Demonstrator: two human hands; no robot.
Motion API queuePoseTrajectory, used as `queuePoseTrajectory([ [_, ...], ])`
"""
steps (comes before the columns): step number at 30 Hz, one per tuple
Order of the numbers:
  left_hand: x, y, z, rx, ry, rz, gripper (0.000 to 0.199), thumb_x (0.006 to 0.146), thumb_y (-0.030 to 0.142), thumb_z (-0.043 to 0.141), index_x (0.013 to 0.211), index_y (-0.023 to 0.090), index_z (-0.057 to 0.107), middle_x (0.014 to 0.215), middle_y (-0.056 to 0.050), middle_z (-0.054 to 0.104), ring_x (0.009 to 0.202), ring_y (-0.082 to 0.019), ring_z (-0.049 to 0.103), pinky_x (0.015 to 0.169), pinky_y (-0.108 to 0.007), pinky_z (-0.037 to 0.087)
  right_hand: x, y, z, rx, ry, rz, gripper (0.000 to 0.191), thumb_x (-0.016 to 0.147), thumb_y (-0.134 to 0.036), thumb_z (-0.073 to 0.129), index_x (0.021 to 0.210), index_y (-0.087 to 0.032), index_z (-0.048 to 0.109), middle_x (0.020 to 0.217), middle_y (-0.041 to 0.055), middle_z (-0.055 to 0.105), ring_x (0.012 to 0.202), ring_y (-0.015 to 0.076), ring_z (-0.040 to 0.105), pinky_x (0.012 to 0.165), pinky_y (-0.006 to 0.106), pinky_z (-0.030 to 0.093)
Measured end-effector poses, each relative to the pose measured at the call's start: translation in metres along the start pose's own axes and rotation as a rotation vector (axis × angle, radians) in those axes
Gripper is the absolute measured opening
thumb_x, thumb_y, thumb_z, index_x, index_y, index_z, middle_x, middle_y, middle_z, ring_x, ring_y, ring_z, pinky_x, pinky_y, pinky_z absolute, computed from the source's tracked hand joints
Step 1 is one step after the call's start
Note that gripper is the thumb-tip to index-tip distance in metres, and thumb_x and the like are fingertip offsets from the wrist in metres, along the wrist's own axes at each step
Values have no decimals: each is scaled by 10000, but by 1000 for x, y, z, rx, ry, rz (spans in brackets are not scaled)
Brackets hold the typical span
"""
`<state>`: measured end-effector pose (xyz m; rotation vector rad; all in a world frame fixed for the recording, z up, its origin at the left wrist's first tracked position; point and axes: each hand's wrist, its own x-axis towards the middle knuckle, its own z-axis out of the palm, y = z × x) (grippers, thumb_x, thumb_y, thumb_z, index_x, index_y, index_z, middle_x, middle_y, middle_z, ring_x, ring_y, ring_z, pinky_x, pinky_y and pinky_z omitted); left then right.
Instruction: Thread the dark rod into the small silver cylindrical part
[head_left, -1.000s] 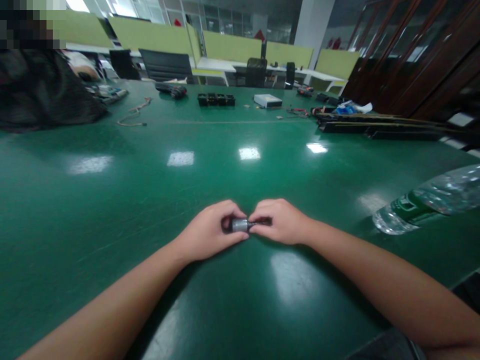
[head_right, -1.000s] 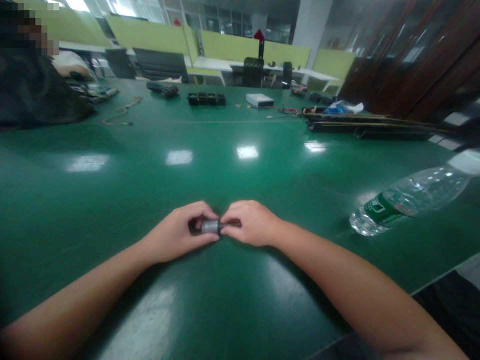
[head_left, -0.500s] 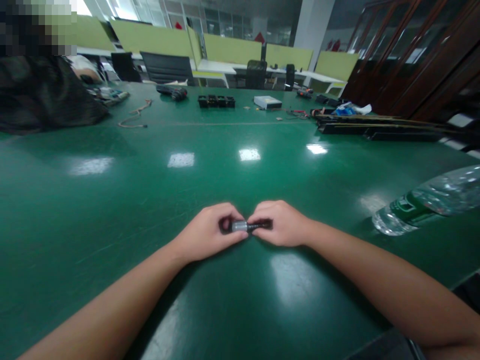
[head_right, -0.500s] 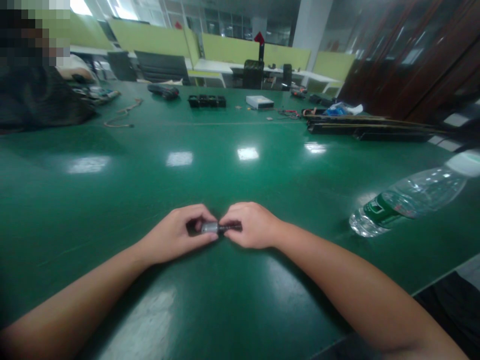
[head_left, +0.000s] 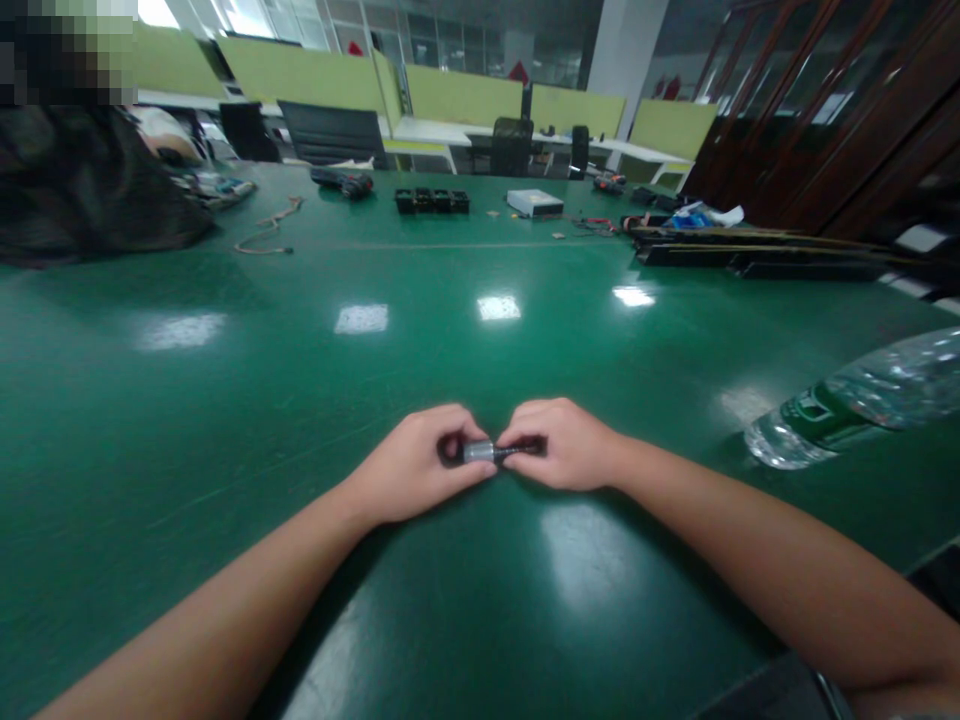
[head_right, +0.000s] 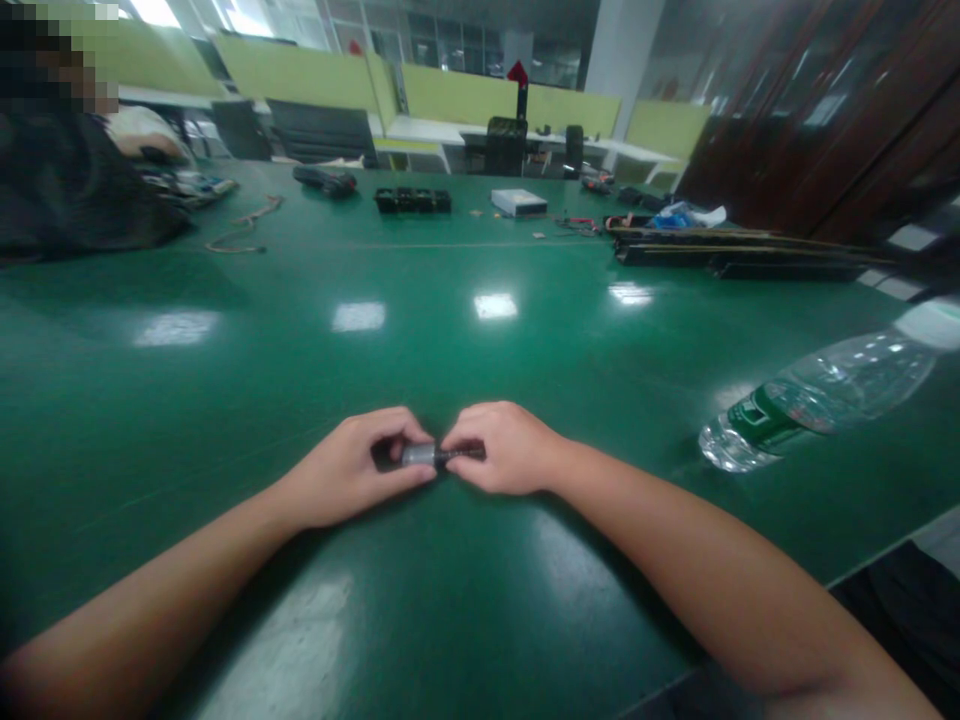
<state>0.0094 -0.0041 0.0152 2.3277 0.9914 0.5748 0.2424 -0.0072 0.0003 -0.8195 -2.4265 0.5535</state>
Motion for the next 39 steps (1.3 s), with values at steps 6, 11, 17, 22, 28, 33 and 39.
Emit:
queuePoseTrajectory([
  [6,0,1,-1,-2,4,-1,199,829,373,684,855,177,660,774,-2,631,677,-142,564,630,-248,418,0,0,-1,2,-4,3,130,818,-172,666,929,-159,732,828,42,695,742,141,618,701,245,463],
  [11,0,-1,-1,-1,1,4,200,828,375,685,863,179,666,777,-3,631,679,-143,563,631,-250,417,-1,2,-2,0,-17,7,120,808,-179,675,914,-161,728,819,39,694,740,144,616,699,250,461],
  [17,-1,-2,-1,1,-6,-5,204,819,376,694,867,179,672,784,-5,629,681,-144,558,636,-252,416,-1,2,-4,-4,-22,10,117,790,-155,672,894,-154,726,802,34,686,728,138,609,685,245,451],
  [22,-1,-2,-1,4,-4,0,206,818,380,686,863,180,666,780,-6,628,677,-144,550,630,-251,418,-1,3,-4,-6,-19,14,118,778,-155,679,887,-162,721,792,25,678,718,135,601,681,244,446],
  [28,-1,-3,-1,2,-6,12,211,820,387,692,869,183,670,786,-6,633,679,-144,556,630,-250,419,-2,3,-6,2,-27,33,106,780,-168,682,879,-160,718,779,23,669,702,129,596,673,240,449],
  [33,-2,-2,-1,9,-9,-3,222,822,393,690,868,178,668,782,-8,627,677,-145,554,627,-253,415,-2,3,-6,5,-24,31,106,773,-174,688,873,-155,720,778,24,670,706,129,601,675,240,452],
  [39,-2,-2,-1,7,-13,-2,225,825,391,696,892,177,673,799,-11,632,698,-152,569,643,-259,422,-3,3,-8,10,-24,49,93,758,-163,695,848,-156,715,775,24,673,705,129,604,672,238,453],
])
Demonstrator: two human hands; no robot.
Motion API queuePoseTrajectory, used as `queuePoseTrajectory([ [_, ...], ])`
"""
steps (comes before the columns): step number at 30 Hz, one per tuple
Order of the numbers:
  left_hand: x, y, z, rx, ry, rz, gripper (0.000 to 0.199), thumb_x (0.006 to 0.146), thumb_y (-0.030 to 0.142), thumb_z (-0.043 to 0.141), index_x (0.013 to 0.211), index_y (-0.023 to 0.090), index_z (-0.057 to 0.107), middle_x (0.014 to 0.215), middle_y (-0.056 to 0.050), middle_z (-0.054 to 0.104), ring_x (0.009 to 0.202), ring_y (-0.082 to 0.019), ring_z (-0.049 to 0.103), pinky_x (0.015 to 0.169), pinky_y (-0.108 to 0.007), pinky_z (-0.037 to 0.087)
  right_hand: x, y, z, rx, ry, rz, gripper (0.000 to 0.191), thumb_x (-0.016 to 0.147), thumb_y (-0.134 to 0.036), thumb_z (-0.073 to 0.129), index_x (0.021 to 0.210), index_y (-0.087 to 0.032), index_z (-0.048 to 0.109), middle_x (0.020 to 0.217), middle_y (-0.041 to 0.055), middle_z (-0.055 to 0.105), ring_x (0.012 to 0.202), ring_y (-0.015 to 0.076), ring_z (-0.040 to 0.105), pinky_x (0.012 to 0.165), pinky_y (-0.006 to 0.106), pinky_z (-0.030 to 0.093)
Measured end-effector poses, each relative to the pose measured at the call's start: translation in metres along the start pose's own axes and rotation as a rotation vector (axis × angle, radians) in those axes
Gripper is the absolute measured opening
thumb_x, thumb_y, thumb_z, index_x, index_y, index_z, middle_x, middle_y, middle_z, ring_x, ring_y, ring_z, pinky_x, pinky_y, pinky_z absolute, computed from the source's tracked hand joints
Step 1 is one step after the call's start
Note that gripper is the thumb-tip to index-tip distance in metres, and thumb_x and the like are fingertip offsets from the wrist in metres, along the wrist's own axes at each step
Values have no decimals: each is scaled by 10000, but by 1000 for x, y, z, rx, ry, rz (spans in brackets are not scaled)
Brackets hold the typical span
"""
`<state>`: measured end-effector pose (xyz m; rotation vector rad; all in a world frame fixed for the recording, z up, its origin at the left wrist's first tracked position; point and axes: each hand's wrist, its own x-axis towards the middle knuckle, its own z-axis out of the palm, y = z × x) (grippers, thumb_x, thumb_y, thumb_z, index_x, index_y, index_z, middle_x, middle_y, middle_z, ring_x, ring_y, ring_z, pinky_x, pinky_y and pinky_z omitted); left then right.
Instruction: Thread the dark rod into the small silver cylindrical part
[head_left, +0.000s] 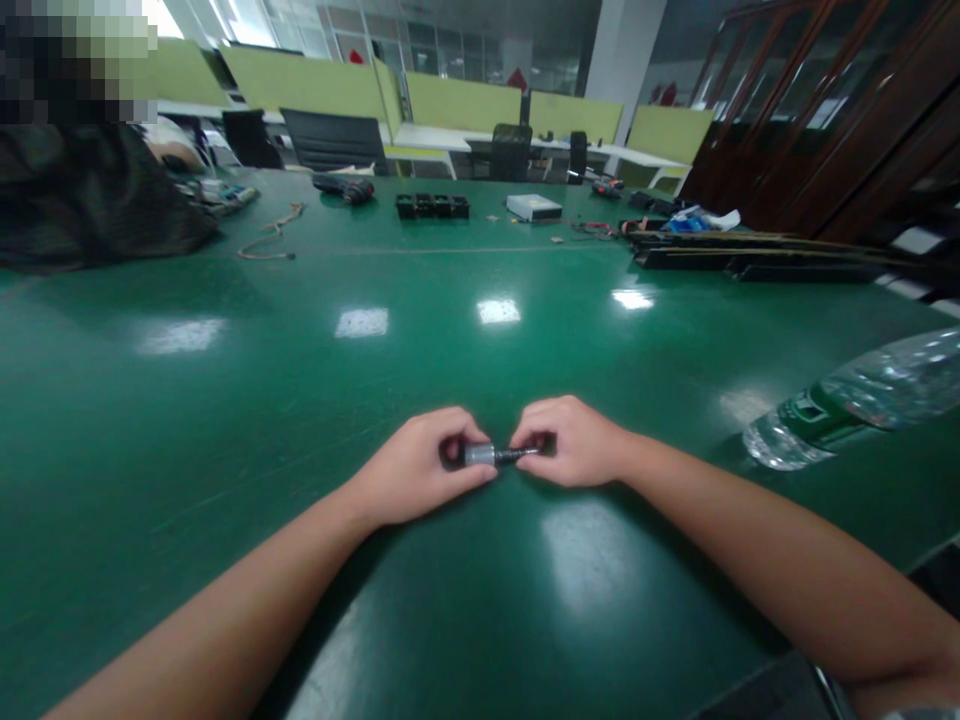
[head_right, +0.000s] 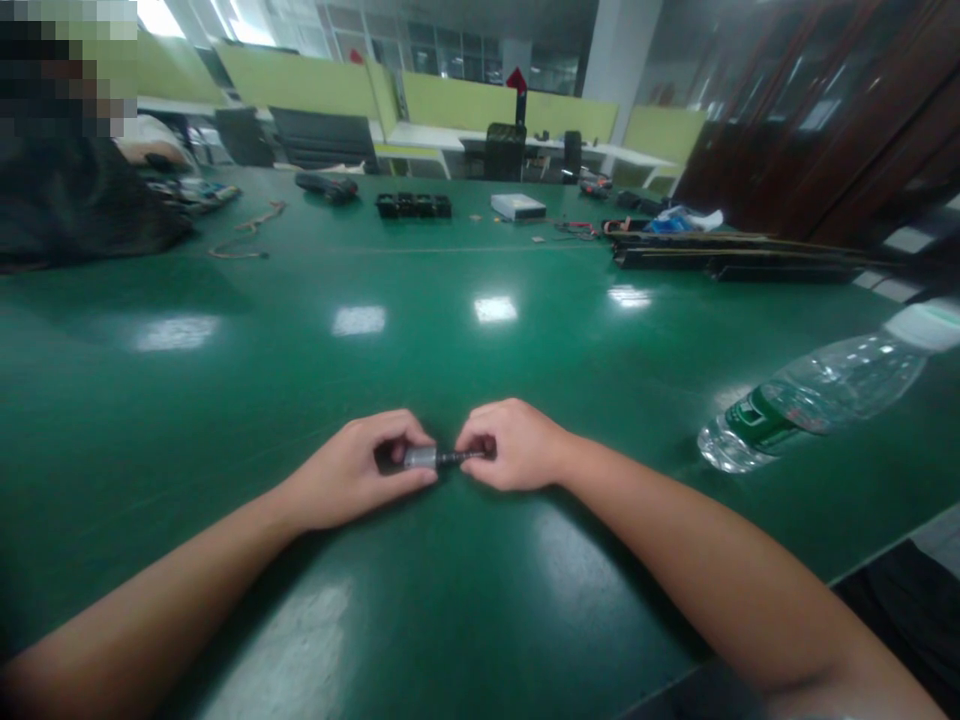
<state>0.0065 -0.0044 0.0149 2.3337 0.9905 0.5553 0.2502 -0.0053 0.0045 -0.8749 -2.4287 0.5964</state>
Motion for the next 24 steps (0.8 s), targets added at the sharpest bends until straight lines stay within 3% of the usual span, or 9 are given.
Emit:
queuePoseTrajectory([
  [12,0,0,0,-4,-8,-19,243,829,413,701,900,181,679,798,-6,629,693,-149,562,637,-260,418,-3,6,-9,-8,-60,30,74,747,-163,687,814,-146,713,757,21,666,668,115,580,634,223,443],
  [19,-1,-3,1,2,1,-25,242,834,419,698,895,186,676,797,-1,623,686,-144,550,636,-260,415,-6,20,-26,27,-140,172,88,731,-157,687,810,-135,720,717,16,657,621,107,565,597,219,443],
  [24,-1,-4,1,1,1,-28,239,830,414,702,884,183,673,778,3,613,680,-144,547,630,-259,411,-5,18,-23,83,-135,159,95,741,-179,719,824,-136,738,738,19,668,637,107,573,604,216,446],
])
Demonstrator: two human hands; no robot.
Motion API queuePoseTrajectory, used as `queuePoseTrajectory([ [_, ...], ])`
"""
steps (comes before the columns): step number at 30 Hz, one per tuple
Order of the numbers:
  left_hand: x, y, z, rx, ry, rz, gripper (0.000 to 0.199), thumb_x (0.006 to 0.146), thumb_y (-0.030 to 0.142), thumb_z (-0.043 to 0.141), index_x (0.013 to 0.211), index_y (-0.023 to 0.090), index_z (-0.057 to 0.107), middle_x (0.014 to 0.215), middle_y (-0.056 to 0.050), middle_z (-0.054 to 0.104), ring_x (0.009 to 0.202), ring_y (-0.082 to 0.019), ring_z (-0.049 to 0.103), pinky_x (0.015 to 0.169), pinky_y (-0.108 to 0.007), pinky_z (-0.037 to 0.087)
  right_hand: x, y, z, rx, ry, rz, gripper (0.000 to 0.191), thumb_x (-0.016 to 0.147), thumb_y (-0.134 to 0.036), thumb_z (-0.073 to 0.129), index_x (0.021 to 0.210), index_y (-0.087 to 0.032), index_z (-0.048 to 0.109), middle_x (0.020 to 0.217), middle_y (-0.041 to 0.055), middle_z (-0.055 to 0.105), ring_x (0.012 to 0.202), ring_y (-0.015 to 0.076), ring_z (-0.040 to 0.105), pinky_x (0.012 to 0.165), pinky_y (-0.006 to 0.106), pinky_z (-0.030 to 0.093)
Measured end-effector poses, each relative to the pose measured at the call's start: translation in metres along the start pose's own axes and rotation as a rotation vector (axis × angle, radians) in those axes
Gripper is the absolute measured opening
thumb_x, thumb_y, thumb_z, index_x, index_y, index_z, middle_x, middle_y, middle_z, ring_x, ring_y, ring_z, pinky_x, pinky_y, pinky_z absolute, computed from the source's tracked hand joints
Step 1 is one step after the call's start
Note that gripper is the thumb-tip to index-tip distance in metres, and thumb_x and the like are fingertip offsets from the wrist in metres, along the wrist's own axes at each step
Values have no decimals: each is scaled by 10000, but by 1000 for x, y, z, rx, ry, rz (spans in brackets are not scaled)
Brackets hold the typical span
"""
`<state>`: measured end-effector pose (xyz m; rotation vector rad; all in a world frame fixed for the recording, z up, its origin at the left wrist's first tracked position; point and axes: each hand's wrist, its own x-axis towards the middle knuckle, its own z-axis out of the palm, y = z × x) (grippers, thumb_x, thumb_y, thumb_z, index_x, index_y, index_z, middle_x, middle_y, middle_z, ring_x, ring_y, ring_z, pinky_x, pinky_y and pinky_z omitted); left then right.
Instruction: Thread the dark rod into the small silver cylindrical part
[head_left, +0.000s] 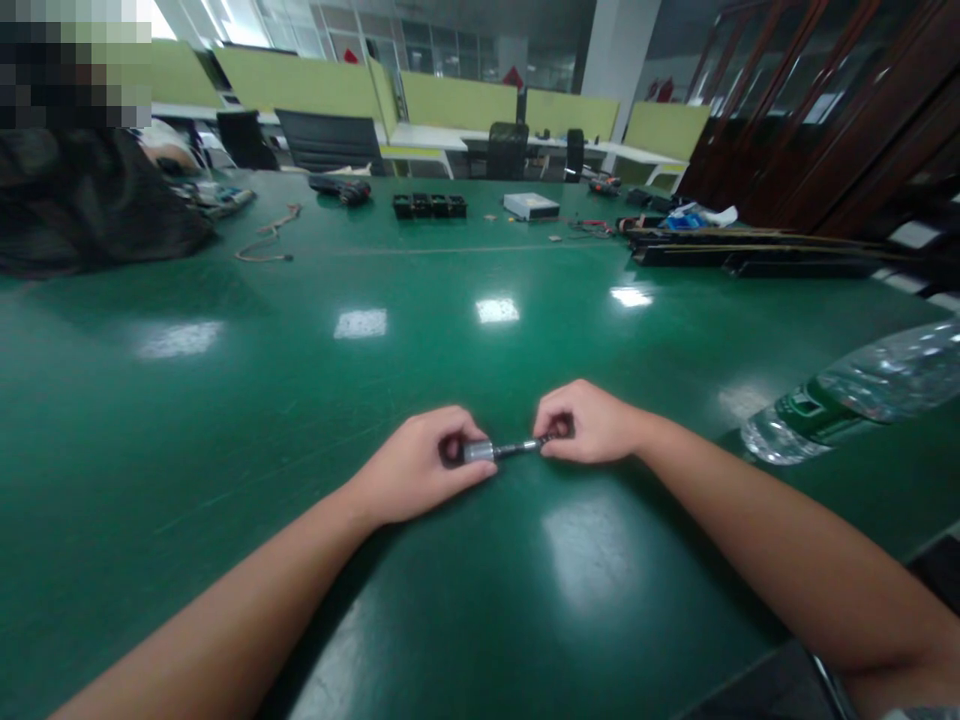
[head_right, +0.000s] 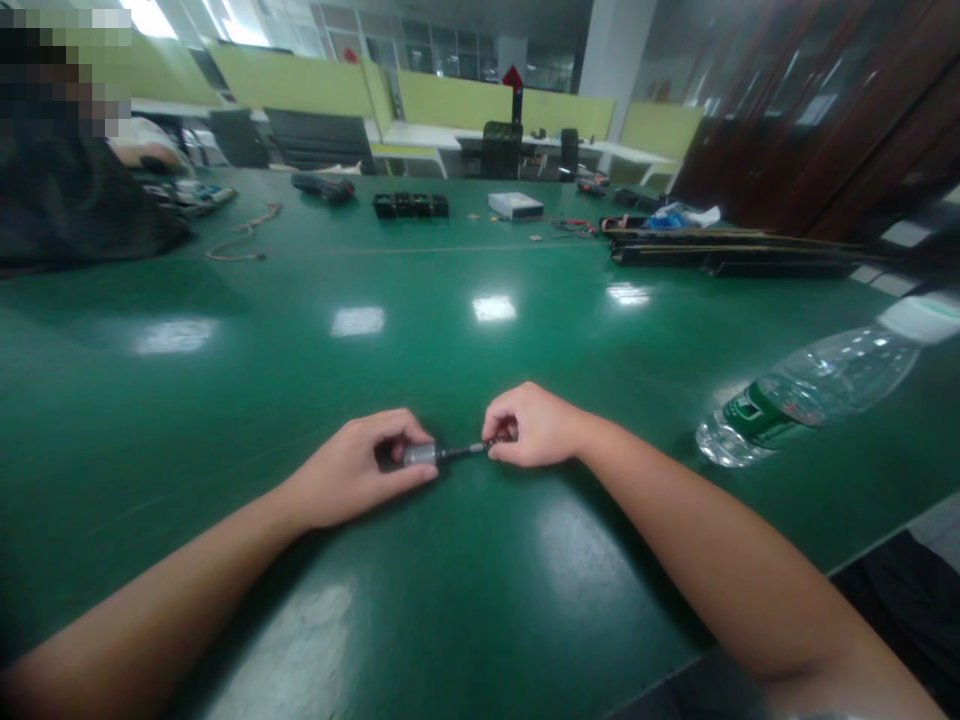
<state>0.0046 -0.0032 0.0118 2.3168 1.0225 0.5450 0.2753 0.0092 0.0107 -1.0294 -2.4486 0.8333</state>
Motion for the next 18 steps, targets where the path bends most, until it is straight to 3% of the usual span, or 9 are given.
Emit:
queuePoseTrajectory([
  [9,2,-3,2,-2,43,42,244,748,330,780,903,182,661,819,4,609,706,-142,558,628,-248,418,15,-19,34,-90,146,-151,160,840,-235,712,966,-148,760,865,51,708,781,140,631,718,243,459],
  [18,2,2,0,-32,14,9,201,841,368,685,929,188,684,774,8,621,676,-135,572,627,-245,437,13,-15,35,-153,153,-182,156,874,-251,678,994,-174,743,907,51,716,845,158,637,776,260,468],
])
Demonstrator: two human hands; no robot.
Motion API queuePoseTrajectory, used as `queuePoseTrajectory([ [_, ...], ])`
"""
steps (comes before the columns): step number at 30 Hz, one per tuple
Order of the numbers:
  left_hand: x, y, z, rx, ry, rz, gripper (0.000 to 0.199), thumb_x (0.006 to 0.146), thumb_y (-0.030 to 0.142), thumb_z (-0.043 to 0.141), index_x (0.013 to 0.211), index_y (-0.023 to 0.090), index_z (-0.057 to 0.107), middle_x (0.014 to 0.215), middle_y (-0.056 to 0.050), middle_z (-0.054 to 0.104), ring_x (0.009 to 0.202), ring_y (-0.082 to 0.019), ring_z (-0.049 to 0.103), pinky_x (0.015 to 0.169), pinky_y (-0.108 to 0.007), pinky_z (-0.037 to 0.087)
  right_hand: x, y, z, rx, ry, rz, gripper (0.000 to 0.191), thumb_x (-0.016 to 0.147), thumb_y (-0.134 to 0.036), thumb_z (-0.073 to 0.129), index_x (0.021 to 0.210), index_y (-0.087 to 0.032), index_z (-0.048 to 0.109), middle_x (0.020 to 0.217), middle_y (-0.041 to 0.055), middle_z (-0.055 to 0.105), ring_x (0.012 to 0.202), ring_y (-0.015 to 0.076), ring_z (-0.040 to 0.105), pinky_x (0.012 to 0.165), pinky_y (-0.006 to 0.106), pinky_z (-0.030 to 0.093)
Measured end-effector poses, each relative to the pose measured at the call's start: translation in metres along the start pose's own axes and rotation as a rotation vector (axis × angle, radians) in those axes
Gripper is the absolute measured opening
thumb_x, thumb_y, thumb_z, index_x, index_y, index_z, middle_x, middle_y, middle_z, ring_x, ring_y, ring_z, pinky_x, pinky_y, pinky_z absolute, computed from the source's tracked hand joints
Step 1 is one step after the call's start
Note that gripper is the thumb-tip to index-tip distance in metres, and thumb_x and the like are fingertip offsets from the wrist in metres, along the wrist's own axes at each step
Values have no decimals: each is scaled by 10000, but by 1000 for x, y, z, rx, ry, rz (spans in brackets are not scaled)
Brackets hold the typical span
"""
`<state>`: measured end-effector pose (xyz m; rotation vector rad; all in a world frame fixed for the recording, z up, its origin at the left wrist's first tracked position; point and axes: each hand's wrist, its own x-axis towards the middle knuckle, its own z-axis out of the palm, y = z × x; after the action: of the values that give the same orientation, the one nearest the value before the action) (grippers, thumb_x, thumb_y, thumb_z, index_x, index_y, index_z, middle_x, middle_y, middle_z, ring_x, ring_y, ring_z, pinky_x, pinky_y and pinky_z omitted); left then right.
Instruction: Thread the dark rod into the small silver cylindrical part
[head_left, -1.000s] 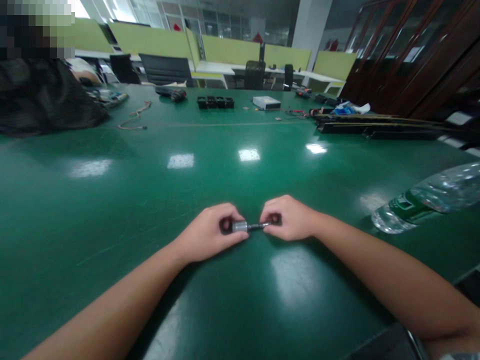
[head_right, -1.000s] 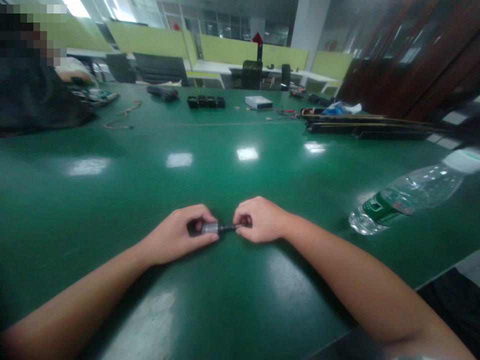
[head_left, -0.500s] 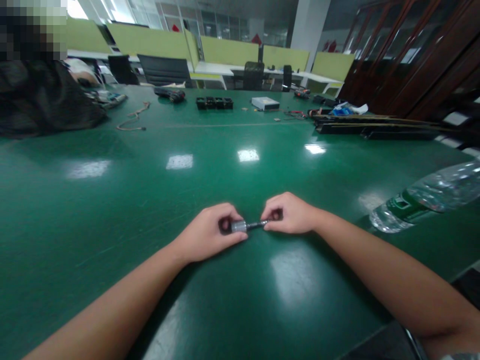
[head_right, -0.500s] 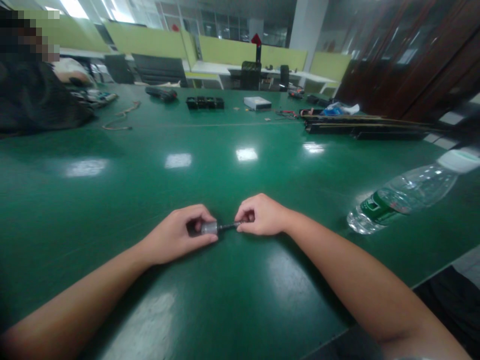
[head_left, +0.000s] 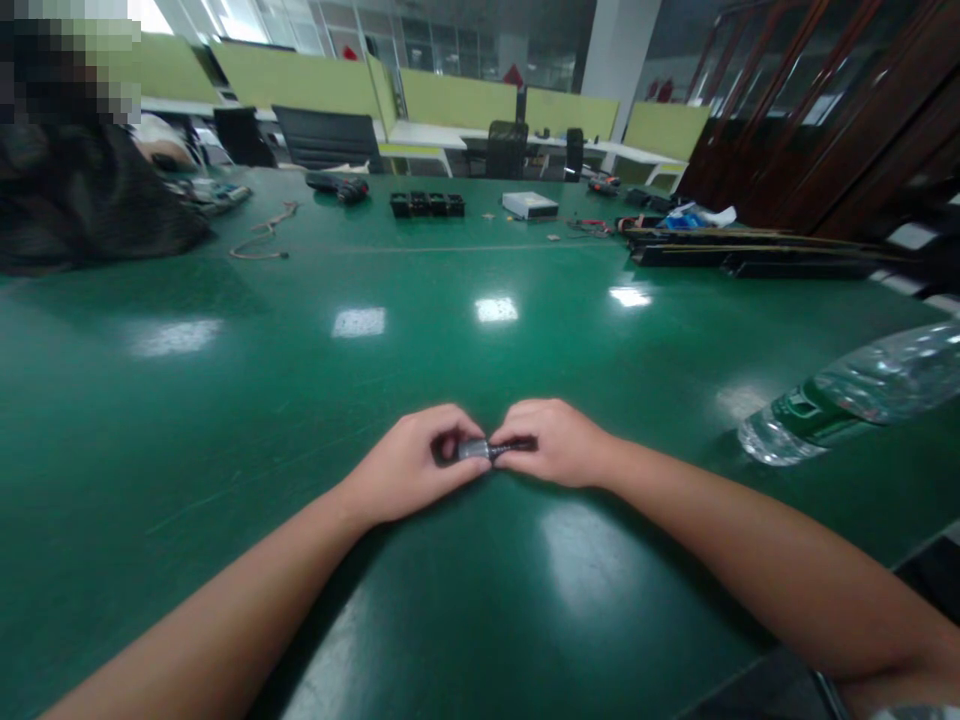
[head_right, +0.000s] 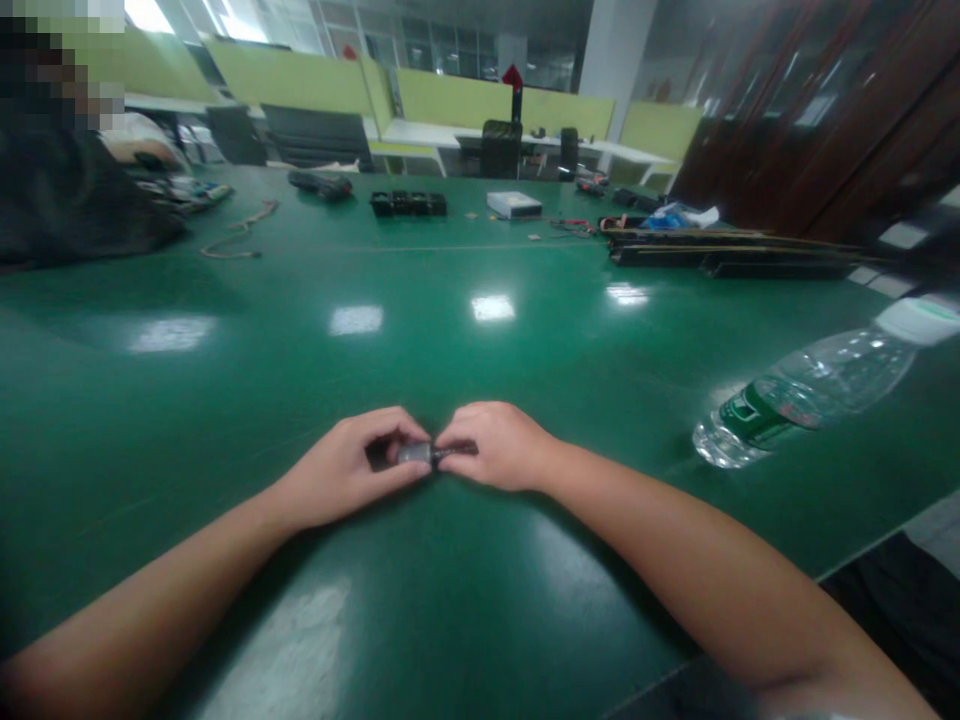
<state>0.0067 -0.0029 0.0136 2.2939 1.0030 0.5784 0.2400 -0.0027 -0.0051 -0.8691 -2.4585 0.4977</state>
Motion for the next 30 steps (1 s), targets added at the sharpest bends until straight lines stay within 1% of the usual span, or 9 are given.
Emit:
queuePoseTrajectory([
  [4,1,0,1,22,-1,-18,210,796,348,720,930,190,686,775,9,629,673,-137,573,617,-244,434,0,0,1,-7,7,-20,159,876,-253,676,994,-166,738,911,54,715,846,160,634,777,262,470],
  [7,1,0,1,31,-8,-18,207,787,342,721,927,194,685,779,10,633,676,-139,575,616,-243,433,1,-1,0,-14,7,-31,152,873,-247,675,984,-163,737,908,54,715,843,161,633,773,264,470],
  [13,1,1,0,37,-5,-13,207,805,365,697,909,188,677,770,6,626,669,-139,567,613,-244,428,0,-2,-1,-6,13,-57,153,848,-244,686,974,-165,725,896,60,707,840,169,628,785,277,480],
  [20,0,1,0,54,1,23,224,827,398,686,884,182,667,765,3,618,679,-144,559,633,-253,420,-2,-4,-3,-8,18,-75,171,811,-155,653,971,-166,712,888,60,704,829,175,627,793,287,490],
  [30,1,0,1,58,4,17,220,828,390,693,912,187,679,806,-3,637,702,-148,574,647,-249,424,-3,-2,-5,-25,15,-81,153,807,-155,639,941,-155,714,860,60,698,803,174,620,775,290,483],
])
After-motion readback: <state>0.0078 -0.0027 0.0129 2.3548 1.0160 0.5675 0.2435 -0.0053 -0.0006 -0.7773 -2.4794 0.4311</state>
